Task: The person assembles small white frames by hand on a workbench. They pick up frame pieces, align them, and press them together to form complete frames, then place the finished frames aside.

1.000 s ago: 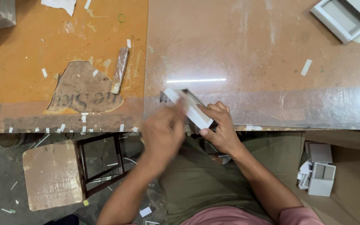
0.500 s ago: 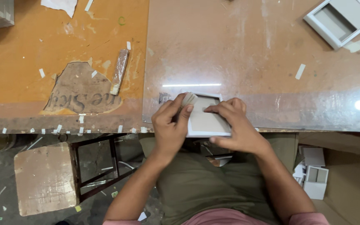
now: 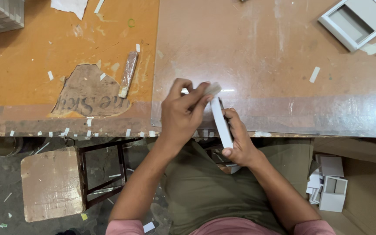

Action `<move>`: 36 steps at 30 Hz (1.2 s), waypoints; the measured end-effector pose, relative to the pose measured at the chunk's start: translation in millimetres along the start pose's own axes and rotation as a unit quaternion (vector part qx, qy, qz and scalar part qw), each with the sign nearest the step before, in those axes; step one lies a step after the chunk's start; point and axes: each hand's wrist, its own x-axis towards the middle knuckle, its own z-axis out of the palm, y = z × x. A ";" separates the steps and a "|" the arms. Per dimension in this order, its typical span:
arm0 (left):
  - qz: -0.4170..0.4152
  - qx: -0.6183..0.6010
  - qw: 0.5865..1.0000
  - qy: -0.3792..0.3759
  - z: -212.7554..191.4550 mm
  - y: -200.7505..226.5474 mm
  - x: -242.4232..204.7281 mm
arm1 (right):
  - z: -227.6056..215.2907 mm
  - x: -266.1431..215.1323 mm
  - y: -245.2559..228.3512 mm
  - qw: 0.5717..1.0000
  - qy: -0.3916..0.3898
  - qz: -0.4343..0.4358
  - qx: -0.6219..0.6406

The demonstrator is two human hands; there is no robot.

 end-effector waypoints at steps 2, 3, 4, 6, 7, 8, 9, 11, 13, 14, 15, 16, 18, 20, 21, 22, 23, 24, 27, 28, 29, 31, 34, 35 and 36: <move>0.008 0.063 0.998 -0.028 1.9 -1.3 5.2 | 0.8 -2.3 3.6 1.000 -0.008 0.018 0.009; 0.013 0.094 0.995 -0.042 3.2 1.0 5.1 | 0.8 -2.6 5.3 1.000 -0.007 0.010 0.015; 0.007 0.092 0.994 -0.055 3.0 4.1 3.7 | 0.8 -2.4 7.0 1.000 -0.006 0.002 0.021; -0.002 0.083 0.993 -0.079 1.8 13.7 -2.0 | -3.0 -1.1 9.9 0.999 -0.005 -0.007 0.032; 0.023 0.088 0.989 -0.116 0.5 19.4 -7.3 | -5.0 -0.8 10.5 0.999 -0.004 -0.006 0.040; 0.048 0.092 0.983 -0.153 -0.7 26.8 -16.6 | -8.4 -0.5 10.1 0.999 -0.003 -0.006 0.048; 0.045 0.062 0.980 -0.183 -4.4 35.0 -30.8 | -10.8 0.4 9.0 1.000 0.002 -0.026 0.004; 0.021 0.023 0.979 -0.199 -10.1 43.2 -54.6 | -17.8 6.7 5.2 0.994 0.011 -0.068 -0.083; -0.020 0.006 0.985 -0.171 -14.1 34.6 -68.6 | -20.5 15.2 -0.8 0.982 -0.027 -0.067 -0.173; -0.039 -0.010 0.989 -0.144 -14.3 25.6 -72.0 | -21.0 20.2 -3.6 0.973 -0.047 -0.066 -0.216; -0.058 -0.028 0.991 -0.121 -14.3 15.6 -74.1 | -21.0 24.8 -6.0 0.961 -0.068 -0.038 -0.264; -0.077 -0.046 0.991 -0.097 -13.9 5.7 -75.4 | -20.5 32.3 -6.5 0.946 -0.090 -0.009 -0.311; -0.086 -0.025 0.994 -0.063 -10.3 -13.3 -72.4 | -19.9 45.8 -7.8 0.924 -0.123 0.012 -0.362; -0.084 -0.007 0.996 -0.035 -7.7 -30.4 -60.0 | -17.7 59.8 -9.6 0.917 -0.149 -0.010 -0.370; -0.079 0.002 0.997 -0.024 -6.4 -37.9 -52.5 | -17.4 64.7 -10.9 0.911 -0.165 -0.011 -0.377; -0.075 0.010 0.997 -0.014 -5.4 -45.7 -43.7 | -17.2 69.0 -11.9 0.905 -0.182 -0.011 -0.385; -0.050 0.038 0.998 -0.009 -3.7 -54.5 -33.3 | -17.1 71.0 -13.1 0.898 -0.200 -0.011 -0.391; -0.025 0.067 0.997 -0.004 -1.3 -63.3 -22.7 | -17.7 72.2 -14.0 0.898 -0.209 -0.010 -0.388; 0.071 0.124 0.990 -0.021 15.5 -85.6 3.5 | -20.4 71.9 -15.1 0.896 -0.228 -0.010 -0.380; 0.077 0.131 0.988 -0.027 22.5 -90.0 6.9 | -21.0 71.9 -14.7 0.896 -0.230 -0.013 -0.379; 0.086 0.137 0.986 -0.035 29.5 -92.9 9.9 | -21.3 71.9 -14.0 0.897 -0.230 -0.015 -0.378; 0.098 0.149 0.983 -0.051 35.5 -93.7 6.7 | -21.2 72.8 -11.5 0.898 -0.229 0.000 -0.375; 0.105 0.168 0.976 -0.089 25.7 -79.9 -20.7 | -21.3 69.8 -9.2 0.912 -0.212 0.047 -0.348; 0.109 0.179 0.972 -0.103 17.5 -73.5 -29.8 | -22.4 72.8 -8.7 0.917 -0.204 0.060 -0.336; 0.072 0.154 0.977 -0.125 8.4 -67.1 -39.3 | -23.6 74.8 -8.9 0.921 -0.200 0.068 -0.328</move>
